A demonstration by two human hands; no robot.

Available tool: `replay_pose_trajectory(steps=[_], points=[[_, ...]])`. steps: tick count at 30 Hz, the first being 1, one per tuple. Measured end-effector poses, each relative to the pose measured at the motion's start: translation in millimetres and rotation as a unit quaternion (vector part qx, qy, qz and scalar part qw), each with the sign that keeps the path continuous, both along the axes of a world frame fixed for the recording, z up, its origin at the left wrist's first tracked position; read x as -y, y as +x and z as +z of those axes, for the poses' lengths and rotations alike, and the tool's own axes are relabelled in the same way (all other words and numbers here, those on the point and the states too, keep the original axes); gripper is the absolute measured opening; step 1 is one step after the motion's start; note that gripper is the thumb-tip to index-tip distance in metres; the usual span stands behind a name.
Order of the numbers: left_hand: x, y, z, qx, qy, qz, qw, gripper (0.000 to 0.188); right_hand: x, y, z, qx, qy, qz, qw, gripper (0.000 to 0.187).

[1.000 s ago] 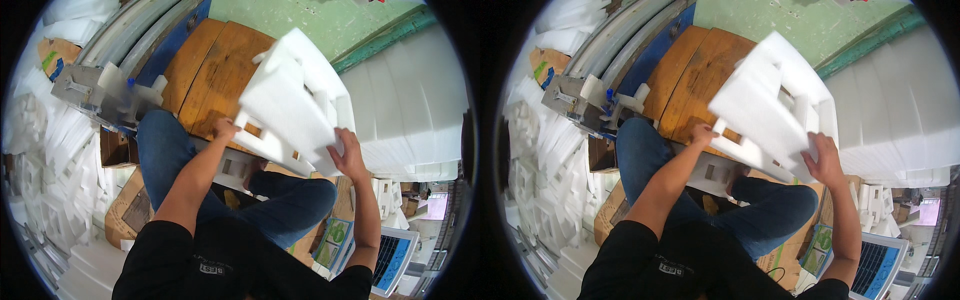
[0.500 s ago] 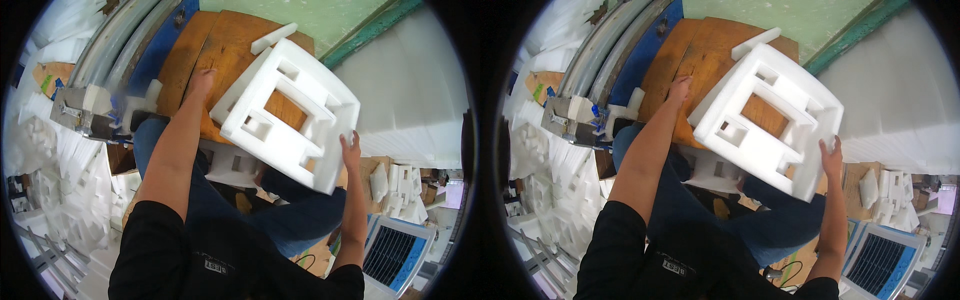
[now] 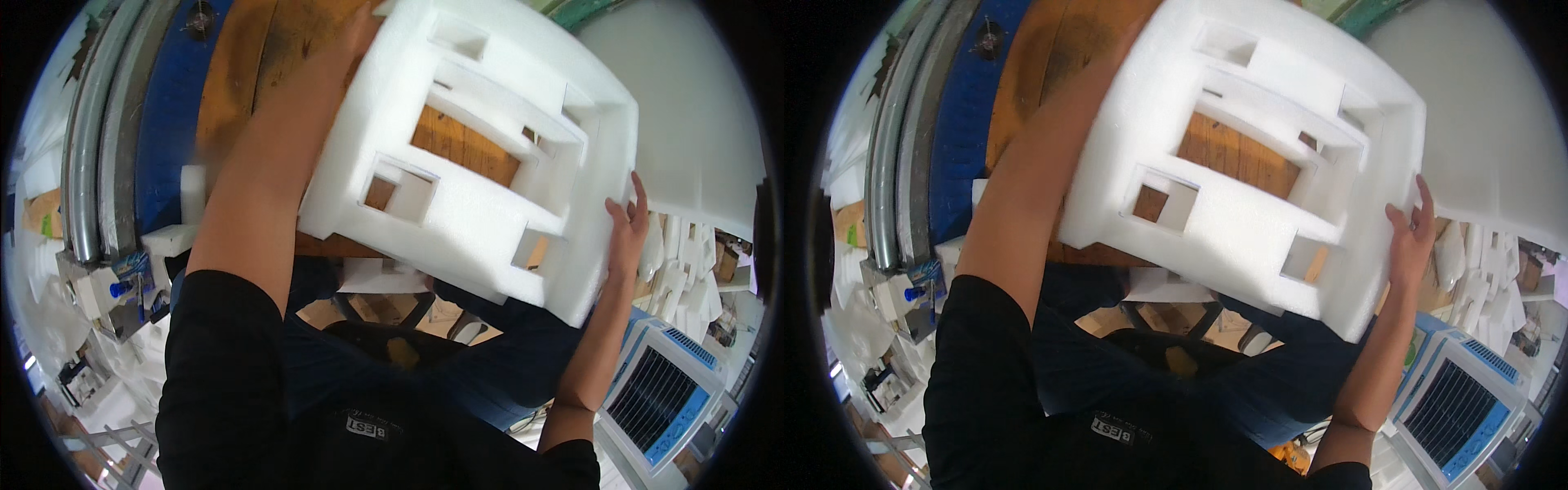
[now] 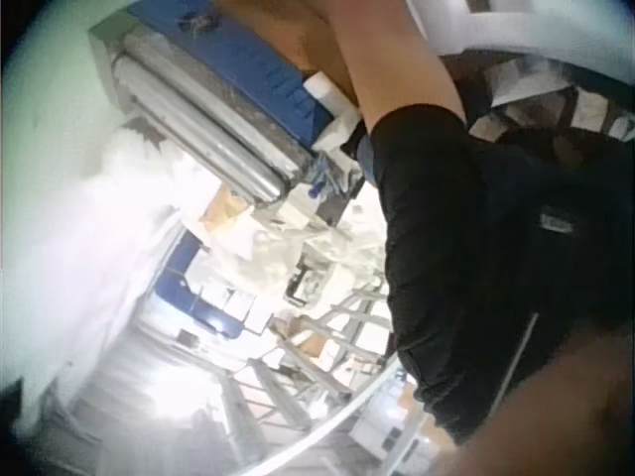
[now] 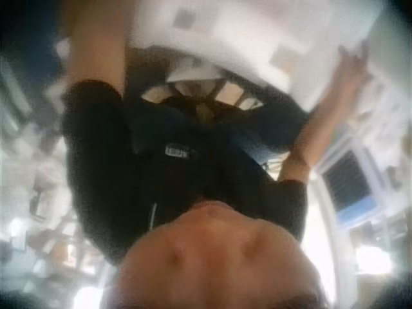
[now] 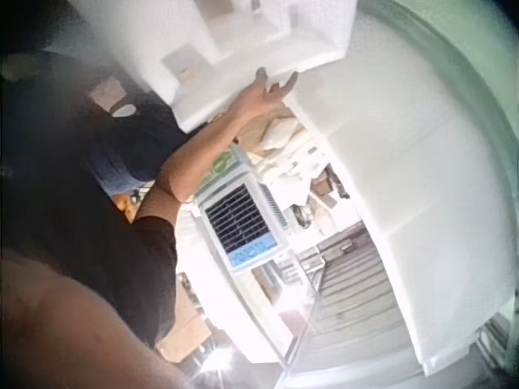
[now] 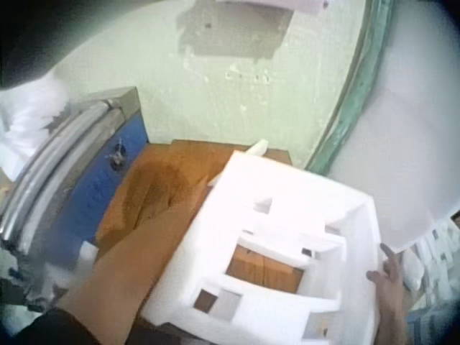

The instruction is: The person sits on the floor and assembles white foam pieces into a larger structure. They pick up individual foam parts, align them, and press them together to form a multi-compartment foam assembly.

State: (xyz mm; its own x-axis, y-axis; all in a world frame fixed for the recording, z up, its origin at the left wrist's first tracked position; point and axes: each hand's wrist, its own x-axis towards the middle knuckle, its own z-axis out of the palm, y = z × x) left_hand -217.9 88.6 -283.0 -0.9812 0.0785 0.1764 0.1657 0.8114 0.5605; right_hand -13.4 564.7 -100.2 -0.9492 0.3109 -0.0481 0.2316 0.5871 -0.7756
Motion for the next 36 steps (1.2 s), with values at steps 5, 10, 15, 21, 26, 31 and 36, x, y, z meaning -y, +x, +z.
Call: replay_pose_trajectory(steps=[5, 10, 15, 21, 26, 31, 36], points=[[1.1, -6.0, 28.3, -0.042, 0.066, 0.062, 0.995, 0.063, 9.2, -21.2, -13.7, -0.006, -0.005, 0.004, 1.000, 0.073], [46.9, 36.3, 92.2, -0.115, 0.232, 0.194, 0.946, 0.077, 22.3, -29.7, -32.9, 0.011, -0.006, 0.008, 1.000, 0.073], [110.7, 120.4, 150.9, -0.171, 0.452, 0.138, 0.864, 0.103, 25.9, -27.4, -28.6, -0.012, 0.063, 0.032, 0.997, 0.071], [12.0, 258.1, 227.3, -0.060, 0.638, 0.152, 0.753, 0.054, 79.2, 14.0, 13.7, -0.210, 0.004, 0.181, 0.961, 0.068], [-109.2, 342.6, 192.0, 0.125, 0.702, 0.019, 0.701, 0.072, 164.2, 58.6, 76.8, -0.099, -0.184, 0.414, 0.886, 0.075], [-137.1, 369.9, 164.9, 0.070, 0.719, -0.068, 0.688, 0.068, 238.2, 69.2, 101.3, -0.123, -0.028, 0.522, 0.844, 0.074], [-91.1, 343.7, 169.4, 0.045, 0.675, 0.045, 0.735, 0.060, 315.2, 46.0, 105.6, -0.191, 0.037, 0.603, 0.773, 0.075]])
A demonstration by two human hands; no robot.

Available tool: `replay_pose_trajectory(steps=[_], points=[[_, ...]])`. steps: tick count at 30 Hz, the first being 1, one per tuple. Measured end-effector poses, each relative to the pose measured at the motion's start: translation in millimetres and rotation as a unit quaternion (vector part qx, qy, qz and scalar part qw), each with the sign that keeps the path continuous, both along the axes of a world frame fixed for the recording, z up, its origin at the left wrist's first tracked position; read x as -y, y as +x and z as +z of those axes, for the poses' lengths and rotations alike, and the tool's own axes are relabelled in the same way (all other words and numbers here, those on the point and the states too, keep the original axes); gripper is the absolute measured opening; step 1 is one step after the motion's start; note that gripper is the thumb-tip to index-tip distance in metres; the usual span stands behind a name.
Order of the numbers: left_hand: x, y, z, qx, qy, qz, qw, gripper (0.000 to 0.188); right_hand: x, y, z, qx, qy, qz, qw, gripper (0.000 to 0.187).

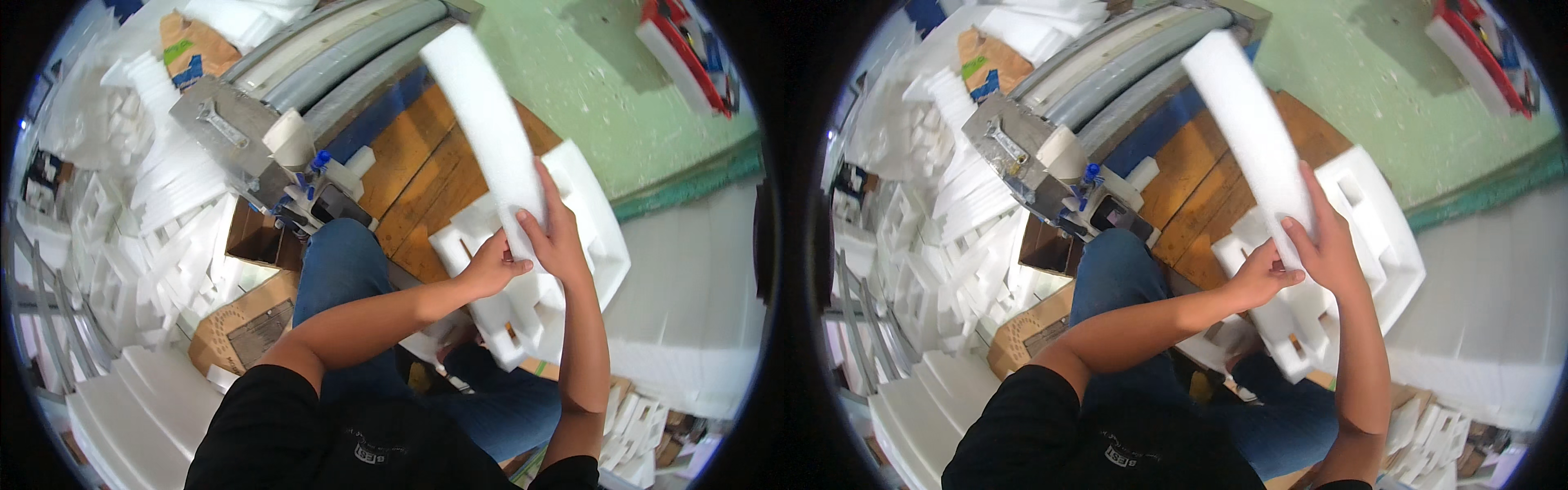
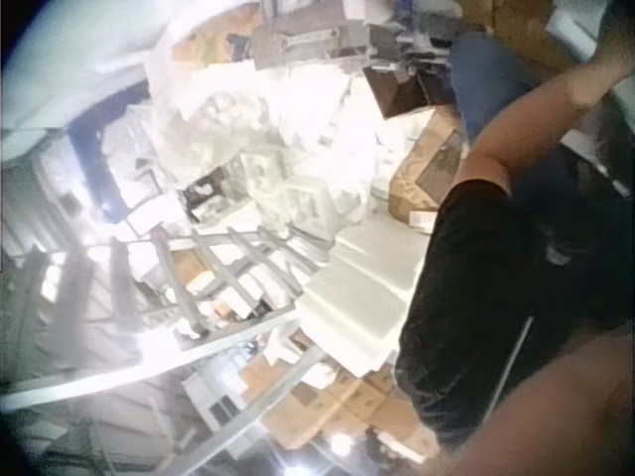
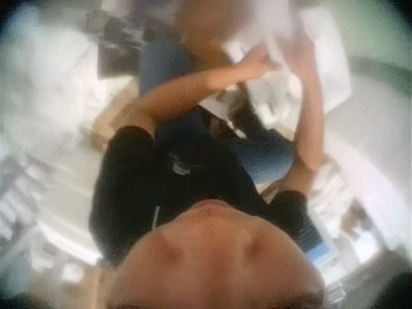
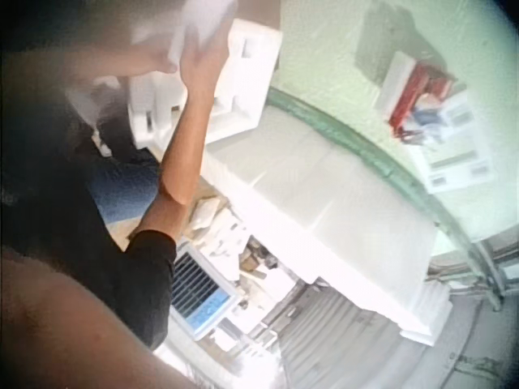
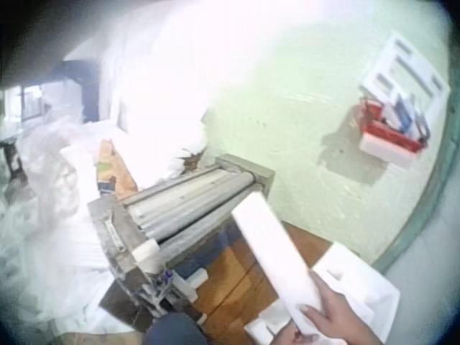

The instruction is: The person sits on the floor and assembles white foam pieces into a larger structure. They pick up individual foam parts, align them, and press them together to form a multi-compartment foam assembly.

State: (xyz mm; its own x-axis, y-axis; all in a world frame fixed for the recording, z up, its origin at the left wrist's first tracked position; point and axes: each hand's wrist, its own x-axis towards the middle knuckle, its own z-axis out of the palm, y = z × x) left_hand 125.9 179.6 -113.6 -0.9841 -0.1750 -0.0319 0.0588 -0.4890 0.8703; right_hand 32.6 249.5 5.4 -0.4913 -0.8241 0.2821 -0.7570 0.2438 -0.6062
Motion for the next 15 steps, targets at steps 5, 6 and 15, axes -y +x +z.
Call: replay_pose_trajectory(steps=[5, 6, 15], points=[[29.8, -25.1, 16.3, 0.137, -0.038, 0.105, 0.984, 0.063, 90.1, -42.5, -2.7, -0.097, 0.051, 0.083, 0.991, 0.071], [26.4, -31.2, 10.9, 0.142, -0.013, 0.127, 0.982, 0.068, 108.2, -52.7, -4.7, -0.126, 0.053, 0.099, 0.986, 0.071], [28.5, -30.3, 35.5, 0.129, 0.025, 0.025, 0.991, 0.083, 225.1, -76.2, -16.1, -0.208, 0.112, 0.145, 0.961, 0.070]])
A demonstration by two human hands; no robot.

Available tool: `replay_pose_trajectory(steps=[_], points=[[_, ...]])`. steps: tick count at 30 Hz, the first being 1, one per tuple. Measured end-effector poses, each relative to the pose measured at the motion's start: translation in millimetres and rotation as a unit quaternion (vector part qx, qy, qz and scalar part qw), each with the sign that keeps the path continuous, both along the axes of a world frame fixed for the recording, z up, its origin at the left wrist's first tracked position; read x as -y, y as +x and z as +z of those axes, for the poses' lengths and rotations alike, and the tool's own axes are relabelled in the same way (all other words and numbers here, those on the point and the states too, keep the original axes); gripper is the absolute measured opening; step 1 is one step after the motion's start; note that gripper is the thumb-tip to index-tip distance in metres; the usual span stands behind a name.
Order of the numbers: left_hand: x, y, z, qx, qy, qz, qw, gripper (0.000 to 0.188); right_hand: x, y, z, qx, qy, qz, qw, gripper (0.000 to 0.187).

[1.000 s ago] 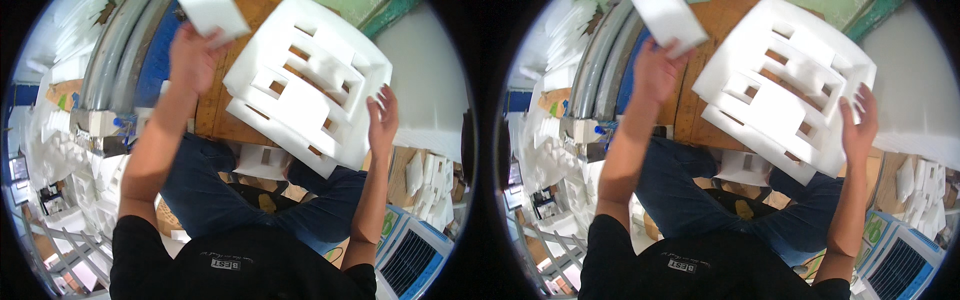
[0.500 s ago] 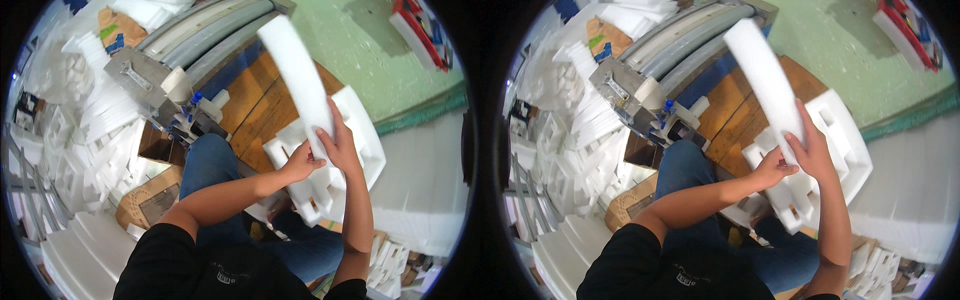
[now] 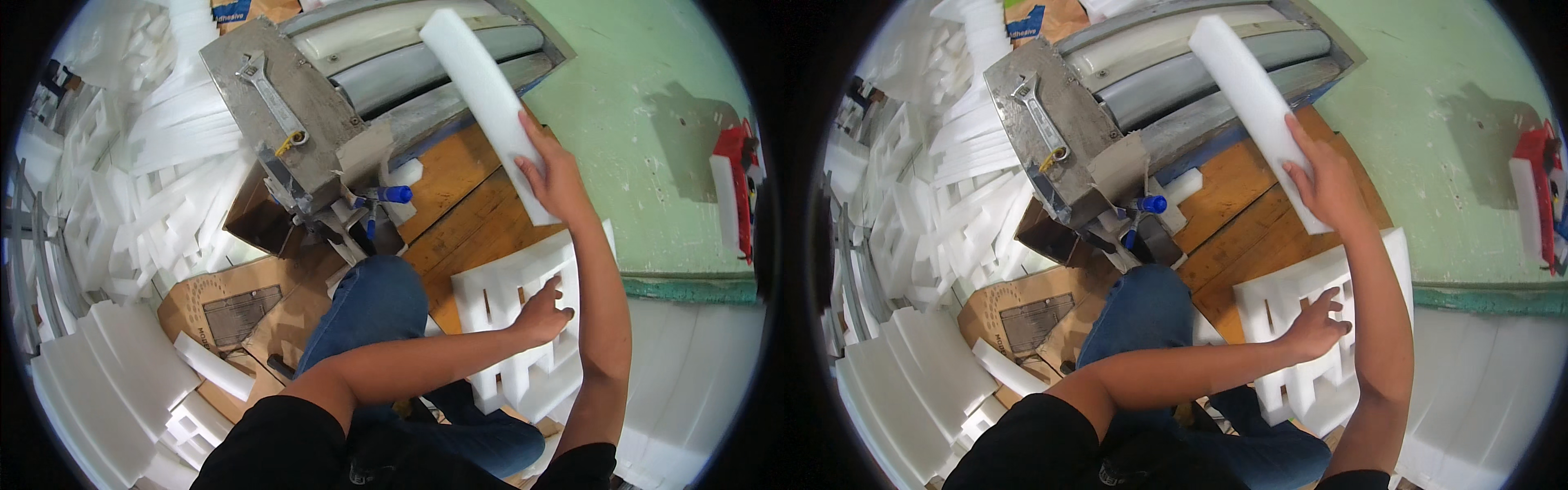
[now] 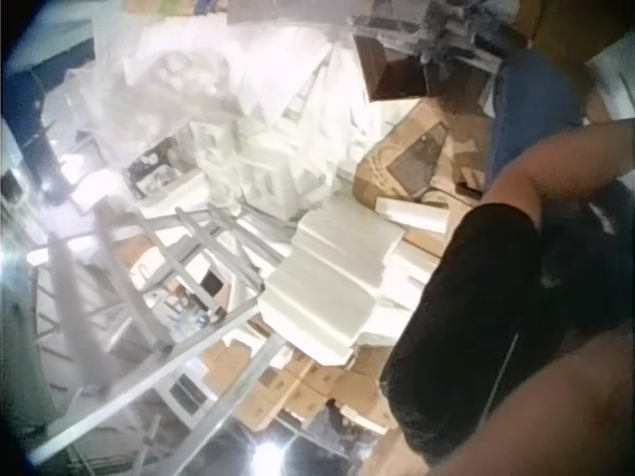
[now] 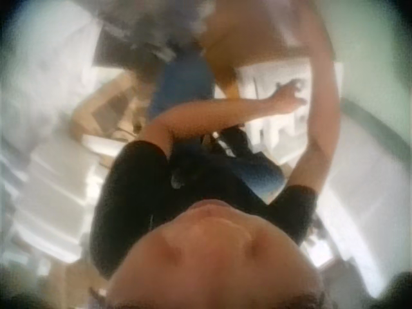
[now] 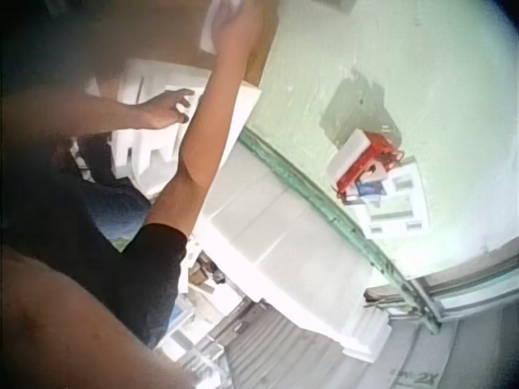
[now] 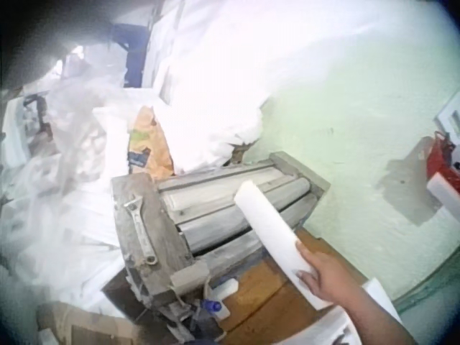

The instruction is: The person sits on the floor and assembles white foam pieces into a larger structure. They pick up individual foam parts, align them, and press them together to form a multi-compartment foam assembly.

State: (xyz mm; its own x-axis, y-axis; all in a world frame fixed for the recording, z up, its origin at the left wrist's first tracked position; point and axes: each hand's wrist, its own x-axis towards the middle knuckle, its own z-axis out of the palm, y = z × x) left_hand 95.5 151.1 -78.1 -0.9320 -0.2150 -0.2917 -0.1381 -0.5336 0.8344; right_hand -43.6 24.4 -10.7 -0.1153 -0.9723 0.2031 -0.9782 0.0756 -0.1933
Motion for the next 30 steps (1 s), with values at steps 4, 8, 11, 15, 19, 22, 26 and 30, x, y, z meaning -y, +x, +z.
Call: replay_pose_trajectory(steps=[4, 8, 11, 15, 19, 22, 26, 30], points=[[1.6, -19.9, -8.3, -0.035, 0.061, 0.059, 0.996, 0.067, 71.3, -6.4, -7.1, 0.015, -0.055, 0.055, 0.997, 0.068], [23.9, -12.1, 5.9, -0.036, 0.085, 0.066, 0.994, 0.056, 131.2, -12.1, -10.1, -0.016, -0.079, 0.065, 0.995, 0.067], [26.4, -10.5, 10.9, -0.049, 0.082, 0.089, 0.991, 0.054, 180.3, -3.2, -4.4, -0.051, -0.067, 0.049, 0.995, 0.063], [13.3, -13.8, 0.3, -0.150, 0.033, 0.134, 0.979, 0.062, 241.0, 2.4, 6.0, -0.031, -0.072, 0.031, 0.996, 0.062], [-1.1, -18.9, -10.9, -0.185, 0.009, 0.127, 0.974, 0.061, 298.5, 17.7, 5.0, -0.024, -0.091, 0.033, 0.995, 0.064], [-16.8, -17.8, -15.2, -0.201, 0.005, 0.104, 0.974, 0.059, 332.0, 15.5, 1.2, 0.000, -0.153, -0.002, 0.988, 0.065], [-20.6, -21.5, -20.6, -0.202, -0.006, 0.101, 0.974, 0.058, 351.5, 30.9, -8.6, 0.115, -0.379, -0.068, 0.916, 0.067], [-9.4, -27.9, -23.9, -0.166, -0.048, 0.120, 0.978, 0.056, 295.2, 25.3, 18.9, 0.305, -0.388, -0.054, 0.868, 0.067]])
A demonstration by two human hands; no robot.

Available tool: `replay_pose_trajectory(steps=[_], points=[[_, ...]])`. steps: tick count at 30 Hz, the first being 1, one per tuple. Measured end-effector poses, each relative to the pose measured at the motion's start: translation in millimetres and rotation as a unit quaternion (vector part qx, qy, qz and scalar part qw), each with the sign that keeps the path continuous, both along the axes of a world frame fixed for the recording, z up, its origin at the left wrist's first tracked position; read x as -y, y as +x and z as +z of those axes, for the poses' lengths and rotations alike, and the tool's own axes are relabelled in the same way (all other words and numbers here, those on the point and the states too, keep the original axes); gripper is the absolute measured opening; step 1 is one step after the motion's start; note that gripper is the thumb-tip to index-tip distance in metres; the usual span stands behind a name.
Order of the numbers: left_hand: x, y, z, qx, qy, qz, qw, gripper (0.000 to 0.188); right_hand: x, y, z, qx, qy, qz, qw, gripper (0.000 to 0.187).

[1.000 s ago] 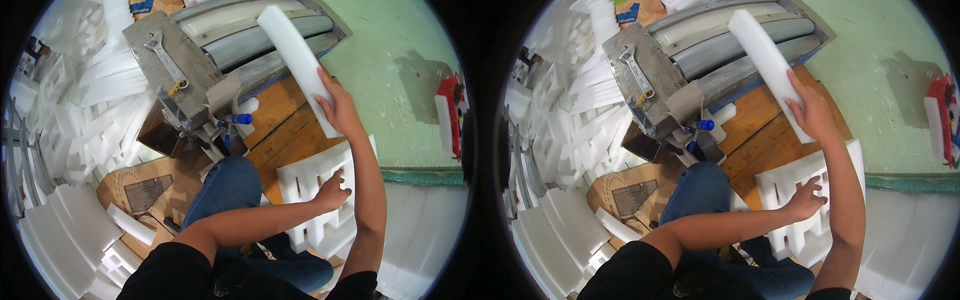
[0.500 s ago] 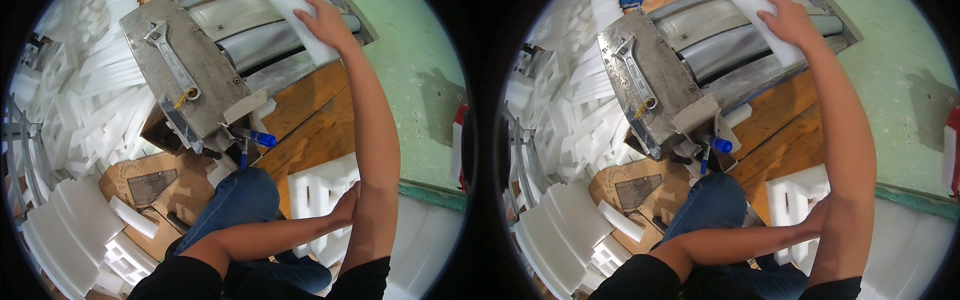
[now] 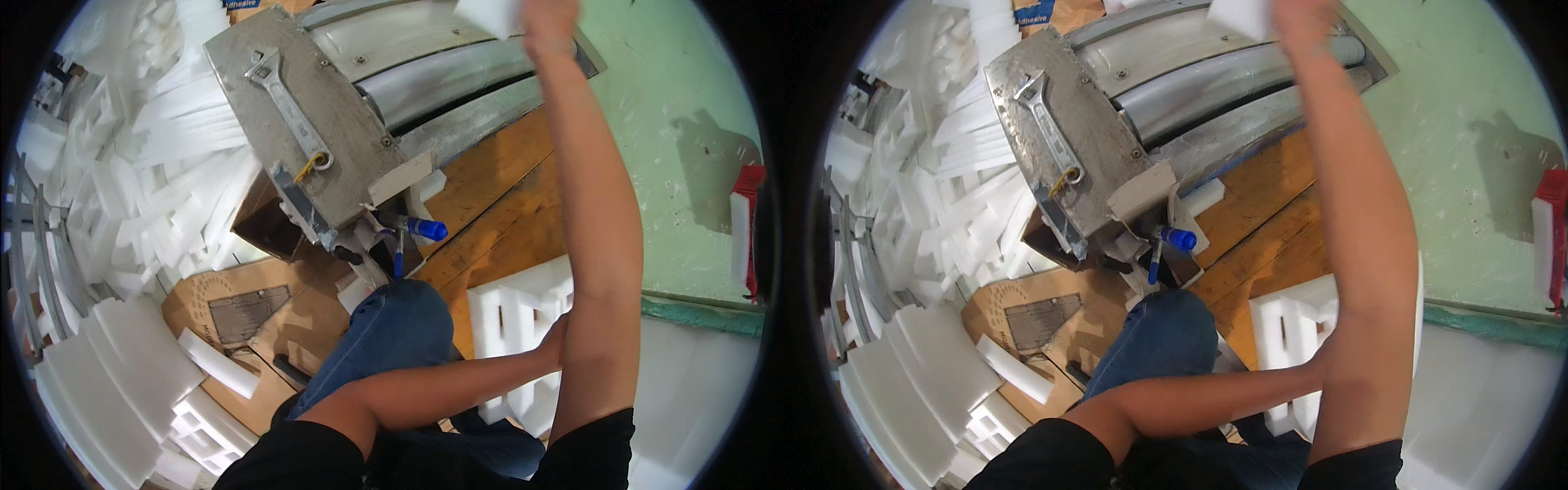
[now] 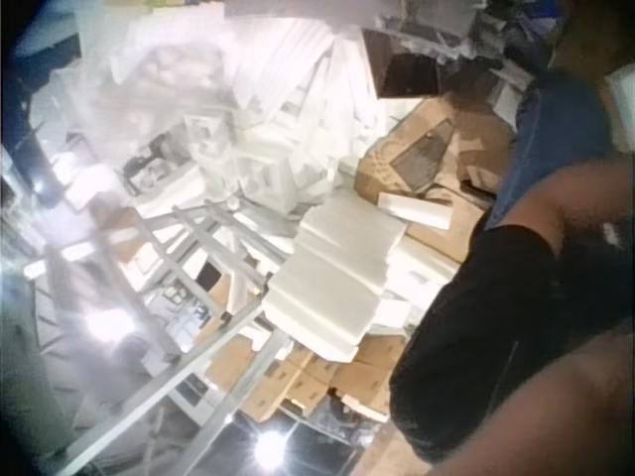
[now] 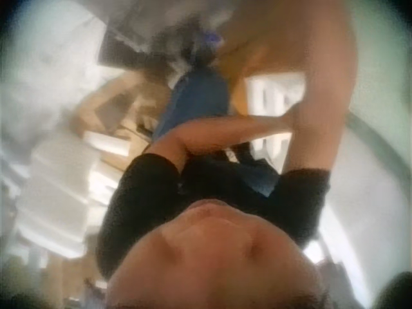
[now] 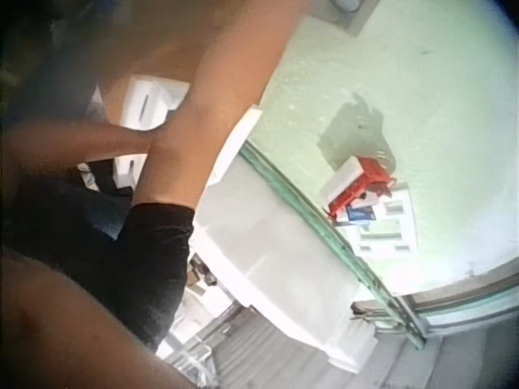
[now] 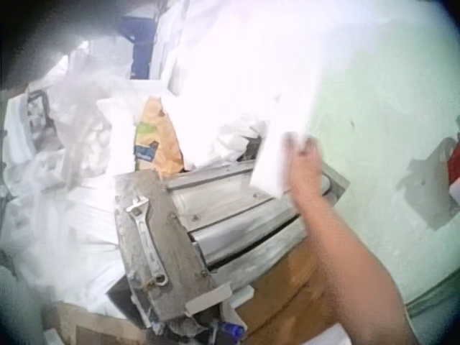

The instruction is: The person sits on the floor and assembles white foam pieces into a larger structure. They pick up individual foam parts, align them, and press them together to form a multi-compartment foam assembly.

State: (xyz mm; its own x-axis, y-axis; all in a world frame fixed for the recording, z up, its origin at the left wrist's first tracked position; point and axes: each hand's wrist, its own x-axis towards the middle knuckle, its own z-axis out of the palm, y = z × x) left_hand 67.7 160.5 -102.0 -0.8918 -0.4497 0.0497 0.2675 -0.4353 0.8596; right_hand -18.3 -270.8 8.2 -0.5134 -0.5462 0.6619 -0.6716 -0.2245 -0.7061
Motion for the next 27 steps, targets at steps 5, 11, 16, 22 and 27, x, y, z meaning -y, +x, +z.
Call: replay_pose_trajectory(steps=[5, 11, 16, 22, 27], points=[[9.6, 5.1, 17.3, 0.088, 0.038, -0.076, 0.992, 0.046, -115.0, -34.4, 33.2, 0.144, 0.092, 0.027, 0.985, 0.068], [10.7, 2.9, 9.0, 0.103, 0.042, -0.073, 0.991, 0.047, -110.9, -17.7, -23.9, 0.052, 0.113, -0.013, 0.992, 0.062], [-46.1, -26.7, -37.1, 0.002, -0.027, -0.023, 0.999, 0.056, -31.2, -4.7, -29.3, -0.155, 0.067, -0.107, 0.980, 0.065], [12.0, -18.9, -11.0, 0.001, 0.238, -0.004, 0.971, 0.049, -55.7, 31.4, 4.1, 0.269, 0.071, 0.130, 0.952, 0.064], [62.4, -16.2, 19.3, 0.029, 0.246, 0.102, 0.963, 0.036, -151.1, 7.8, 46.2, 0.350, 0.065, 0.159, 0.921, 0.053]])
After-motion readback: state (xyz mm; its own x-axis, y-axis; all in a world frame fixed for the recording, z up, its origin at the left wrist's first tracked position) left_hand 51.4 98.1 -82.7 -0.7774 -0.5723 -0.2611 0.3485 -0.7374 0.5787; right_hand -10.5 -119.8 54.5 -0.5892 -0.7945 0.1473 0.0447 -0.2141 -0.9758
